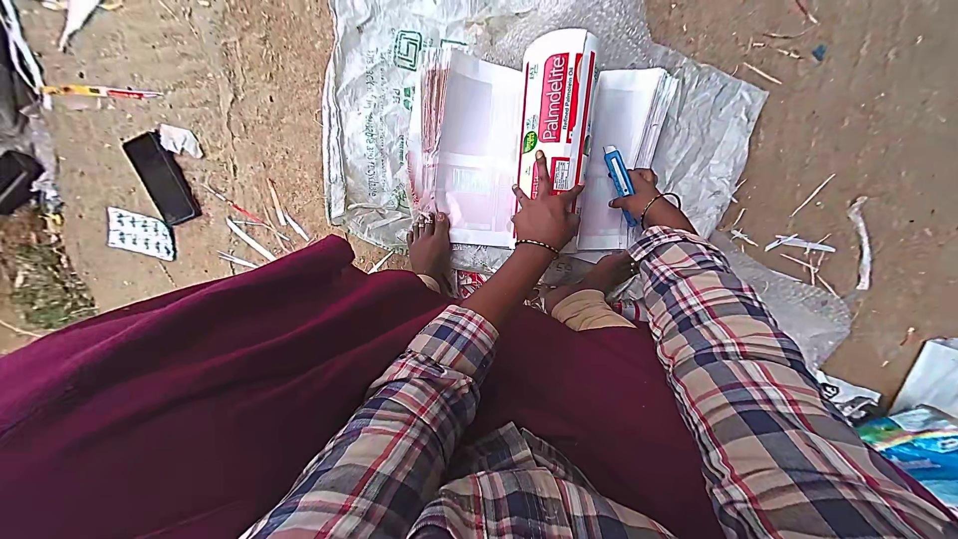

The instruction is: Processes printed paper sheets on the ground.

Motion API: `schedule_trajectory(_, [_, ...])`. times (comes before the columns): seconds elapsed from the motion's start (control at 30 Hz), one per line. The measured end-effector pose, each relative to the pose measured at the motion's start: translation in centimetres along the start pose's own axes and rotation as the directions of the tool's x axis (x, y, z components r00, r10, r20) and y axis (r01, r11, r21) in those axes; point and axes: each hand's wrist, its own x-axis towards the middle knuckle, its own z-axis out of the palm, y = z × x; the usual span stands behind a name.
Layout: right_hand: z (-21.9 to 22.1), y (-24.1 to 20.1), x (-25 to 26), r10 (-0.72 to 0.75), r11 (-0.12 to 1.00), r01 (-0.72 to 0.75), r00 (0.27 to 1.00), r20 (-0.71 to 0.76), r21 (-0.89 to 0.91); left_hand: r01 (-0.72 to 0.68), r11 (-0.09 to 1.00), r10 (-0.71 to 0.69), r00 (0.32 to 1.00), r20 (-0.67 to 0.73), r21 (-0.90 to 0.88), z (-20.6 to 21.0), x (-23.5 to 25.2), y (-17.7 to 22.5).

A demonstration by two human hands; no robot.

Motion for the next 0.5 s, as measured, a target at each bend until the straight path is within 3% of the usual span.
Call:
schedule_trajectory(0.13, [0.3, 0.6, 0.3, -0.012, 1.0, 0.012, 1.0, -0.011, 0.003, 0.008, 0.997, -0.003, 0.998, 0.07, -0.075, -0.6, 0.2, 0.0])
schedule_trajectory(0.27, [0.3, 0.4, 0.2, -0.013, 1.0, 0.013, 1.0, -0.012, -0.015, 0.076, 0.994, -0.074, 0.997, 0.031, -0.073, -0.1, 0.1, 1.1])
schedule_trajectory(0.5, [0.7, 0.9, 0.4, -0.027, 1.0, 0.026, 0.999, -0.04, -0.004, 0.087, 0.996, -0.088, 0.996, 0.008, 0.031, 0.8, 0.6, 1.8])
